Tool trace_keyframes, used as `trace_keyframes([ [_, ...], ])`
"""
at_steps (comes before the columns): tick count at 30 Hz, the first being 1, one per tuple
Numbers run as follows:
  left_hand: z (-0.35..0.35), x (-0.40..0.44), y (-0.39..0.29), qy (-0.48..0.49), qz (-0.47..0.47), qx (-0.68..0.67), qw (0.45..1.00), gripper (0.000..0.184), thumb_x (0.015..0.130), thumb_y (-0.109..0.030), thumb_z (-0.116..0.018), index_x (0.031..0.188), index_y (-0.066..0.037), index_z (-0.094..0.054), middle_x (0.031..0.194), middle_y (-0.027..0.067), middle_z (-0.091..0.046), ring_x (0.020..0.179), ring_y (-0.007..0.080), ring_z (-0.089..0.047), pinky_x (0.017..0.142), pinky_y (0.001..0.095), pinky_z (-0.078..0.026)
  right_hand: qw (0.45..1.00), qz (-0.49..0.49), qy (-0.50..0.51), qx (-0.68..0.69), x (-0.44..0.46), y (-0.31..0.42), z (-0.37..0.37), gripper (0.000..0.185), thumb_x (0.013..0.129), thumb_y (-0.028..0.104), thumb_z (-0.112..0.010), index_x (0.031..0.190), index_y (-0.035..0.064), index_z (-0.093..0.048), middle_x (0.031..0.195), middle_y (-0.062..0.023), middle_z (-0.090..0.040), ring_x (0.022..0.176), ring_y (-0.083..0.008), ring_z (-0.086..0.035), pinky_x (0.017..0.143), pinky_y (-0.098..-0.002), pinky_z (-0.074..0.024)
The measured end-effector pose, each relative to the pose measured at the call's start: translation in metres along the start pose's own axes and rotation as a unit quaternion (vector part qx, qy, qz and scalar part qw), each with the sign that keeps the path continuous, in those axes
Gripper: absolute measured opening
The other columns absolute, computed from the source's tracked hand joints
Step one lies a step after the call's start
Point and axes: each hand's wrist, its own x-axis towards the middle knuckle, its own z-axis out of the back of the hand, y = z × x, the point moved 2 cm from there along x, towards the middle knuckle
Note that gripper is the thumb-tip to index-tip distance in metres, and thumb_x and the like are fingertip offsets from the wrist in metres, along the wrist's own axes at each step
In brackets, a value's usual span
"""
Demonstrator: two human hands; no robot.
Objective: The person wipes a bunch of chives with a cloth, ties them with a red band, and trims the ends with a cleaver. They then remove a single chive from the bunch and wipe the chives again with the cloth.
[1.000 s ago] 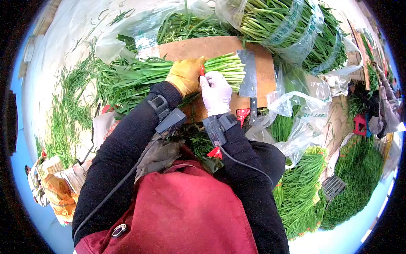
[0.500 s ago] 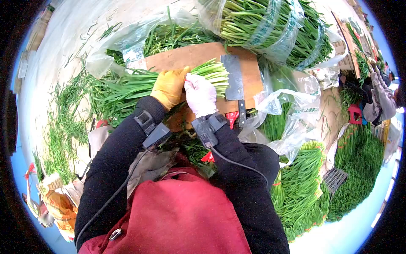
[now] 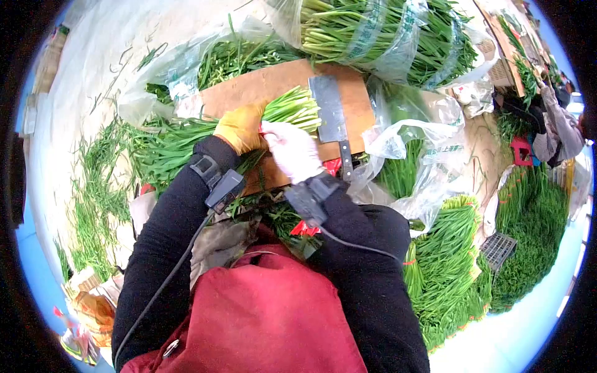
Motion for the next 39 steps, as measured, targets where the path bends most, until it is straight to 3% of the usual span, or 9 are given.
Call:
trace_keyframes([
  [4,0.001,-0.01,-0.008,0.003,-0.002,0.009,1.0,0.074,0.062,-0.032,-0.087,0.124,-0.014,-0.052,0.1,0.018,-0.068,0.097,0.038,-0.064,0.081,0.0451,-0.05,0.991,-0.023,-0.063,-0.112,-0.015,-0.017,0.096,0.048,0.082,0.009,-0.068,0.128,0.0004,-0.055,0.114,-0.0186,-0.064,0.102,-0.0256,-0.063,0.091,-0.0344,-0.0498],
  [6,0.0,-0.013,-0.009,-0.02,-0.02,0.018,0.999,0.076,0.061,-0.031,-0.087,0.126,-0.016,-0.052,0.101,0.0169,-0.068,0.096,0.0371,-0.064,0.079,0.0445,-0.051,0.885,-0.127,-0.042,-0.446,-0.024,-0.003,0.12,0.065,0.081,0.019,-0.072,0.136,-0.0033,-0.044,0.114,-0.0259,-0.061,0.108,-0.0323,-0.06,0.095,-0.0413,-0.048],
  [9,0.006,-0.019,-0.011,-0.063,-0.013,0.058,0.996,0.067,0.059,-0.038,-0.087,0.111,-0.012,-0.054,0.094,0.0126,-0.069,0.09,0.0339,-0.067,0.076,0.0447,-0.052,0.821,-0.183,-0.015,-0.54,-0.032,-0.019,0.111,0.079,0.077,0.022,-0.071,0.142,-0.0049,-0.035,0.114,-0.0291,-0.059,0.111,-0.0385,-0.057,0.096,-0.0442,-0.0467],
  [13,0.009,-0.023,-0.004,-0.081,0.053,0.134,0.986,0.071,0.058,-0.045,-0.087,0.11,-0.011,-0.052,0.095,0.0103,-0.069,0.088,0.0327,-0.067,0.078,0.0443,-0.051,0.909,-0.18,0.005,-0.376,-0.025,-0.033,0.117,0.066,0.071,0.012,-0.061,0.133,-0.0046,-0.049,0.111,-0.0264,-0.063,0.107,-0.0352,-0.061,0.094,-0.0384,-0.0478],
  [16,0.012,-0.024,-0.013,-0.021,0.078,0.175,0.981,0.11,0.059,-0.052,-0.085,0.143,-0.002,-0.034,0.113,0.0154,-0.064,0.104,0.0335,-0.062,0.087,0.0442,-0.049,0.943,-0.198,0.012,-0.267,-0.03,0.02,0.126,0.059,0.071,0.01,-0.061,0.128,-0.001,-0.056,0.111,-0.0227,-0.065,0.105,-0.0317,-0.063,0.094,-0.0366,-0.0479],
  [21,0.013,-0.025,-0.01,-0.022,0.087,0.163,0.983,0.124,0.057,-0.059,-0.083,0.149,-0.001,-0.024,0.119,0.0178,-0.06,0.11,0.0333,-0.06,0.091,0.0442,-0.047,0.92,0.081,-0.145,-0.354,-0.047,-0.024,0.122,0.049,0.084,0.006,-0.061,0.133,0.0054,-0.055,0.107,-0.0176,-0.065,0.094,-0.032,-0.065,0.082,-0.0379,-0.0509],
  [24,0.013,-0.026,-0.011,-0.031,0.076,0.144,0.986,0.126,0.056,-0.057,-0.085,0.149,-0.001,-0.023,0.121,0.0186,-0.059,0.11,0.0343,-0.059,0.092,0.0446,-0.047,0.933,-0.03,-0.025,-0.357,-0.059,-0.009,0.077,0.054,0.084,0.004,-0.062,0.137,0.0039,-0.05,0.101,-0.0154,-0.064,0.093,-0.0274,-0.063,0.088,-0.0359,-0.0493],
  [28,0.016,-0.027,-0.003,-0.034,0.07,0.112,0.991,0.128,0.054,-0.054,-0.087,0.149,0.0,-0.022,0.122,0.02,-0.058,0.11,0.0364,-0.059,0.093,0.0443,-0.047,0.943,-0.071,-0.1,-0.309,-0.042,-0.012,0.091,0.059,0.084,0.005,-0.063,0.14,0.0025,-0.046,0.091,-0.0148,-0.06,0.084,-0.0276,-0.061,0.082,-0.0339,-0.0497],
  [39,0.015,-0.028,-0.002,0.009,0.087,0.101,0.991,0.13,0.053,-0.058,-0.086,0.15,-0.003,-0.02,0.135,0.0151,-0.05,0.124,0.0311,-0.051,0.101,0.0484,-0.04,0.949,-0.022,-0.044,-0.312,-0.046,-0.005,0.072,0.053,0.087,0.013,-0.06,0.138,0.0027,-0.047,0.097,-0.0194,-0.061,0.091,-0.0339,-0.063,0.083,-0.0392,-0.0498],
])
